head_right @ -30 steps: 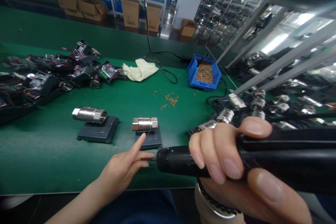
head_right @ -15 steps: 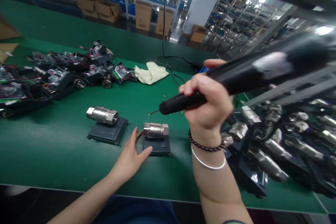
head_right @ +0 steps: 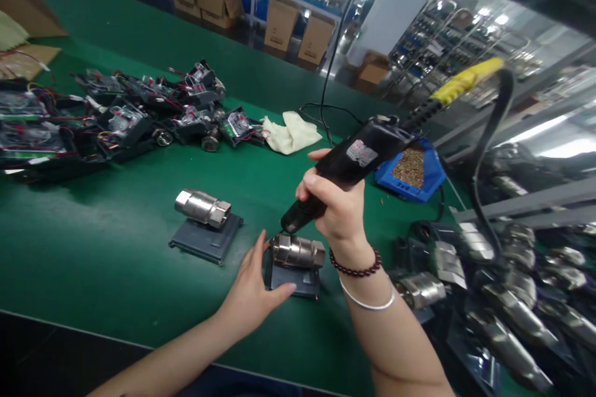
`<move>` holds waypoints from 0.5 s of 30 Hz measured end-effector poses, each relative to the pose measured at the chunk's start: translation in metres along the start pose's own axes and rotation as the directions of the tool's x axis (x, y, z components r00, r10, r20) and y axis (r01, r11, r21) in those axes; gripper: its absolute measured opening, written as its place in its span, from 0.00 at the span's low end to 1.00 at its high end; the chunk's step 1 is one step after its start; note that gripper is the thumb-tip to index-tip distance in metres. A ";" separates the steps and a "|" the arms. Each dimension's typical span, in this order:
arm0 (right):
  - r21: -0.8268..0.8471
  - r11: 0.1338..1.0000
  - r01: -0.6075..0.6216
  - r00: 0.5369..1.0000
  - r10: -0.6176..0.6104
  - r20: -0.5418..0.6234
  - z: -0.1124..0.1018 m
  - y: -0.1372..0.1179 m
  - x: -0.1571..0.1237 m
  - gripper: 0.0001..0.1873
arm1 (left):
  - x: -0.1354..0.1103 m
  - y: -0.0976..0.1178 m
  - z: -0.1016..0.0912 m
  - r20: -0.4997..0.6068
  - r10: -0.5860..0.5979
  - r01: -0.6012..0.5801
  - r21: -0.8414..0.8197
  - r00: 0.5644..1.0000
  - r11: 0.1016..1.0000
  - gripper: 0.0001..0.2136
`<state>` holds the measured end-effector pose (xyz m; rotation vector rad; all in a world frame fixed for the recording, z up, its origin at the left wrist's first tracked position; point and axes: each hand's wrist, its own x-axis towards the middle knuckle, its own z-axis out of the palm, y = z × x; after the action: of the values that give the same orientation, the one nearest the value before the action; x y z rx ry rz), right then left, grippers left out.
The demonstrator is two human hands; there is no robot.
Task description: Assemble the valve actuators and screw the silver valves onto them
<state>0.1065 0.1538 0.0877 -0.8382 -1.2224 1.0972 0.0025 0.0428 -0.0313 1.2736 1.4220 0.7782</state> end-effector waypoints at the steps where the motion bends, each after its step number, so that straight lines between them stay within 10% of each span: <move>1: 0.000 1.000 0.008 1.000 -0.008 -0.002 0.001 0.000 0.000 0.13 | 0.000 0.000 0.000 0.000 0.000 0.000 -0.003 1.000 1.000 0.48; 15: -0.004 0.999 -0.039 0.999 0.040 0.033 0.007 0.010 0.001 0.14 | 0.001 -0.006 0.003 -0.019 0.032 -0.032 0.005 0.999 0.999 0.48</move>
<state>0.0980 0.1571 0.0799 -0.8530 -1.2403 1.1450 0.0036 0.0422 -0.0383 1.2985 1.4219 0.8114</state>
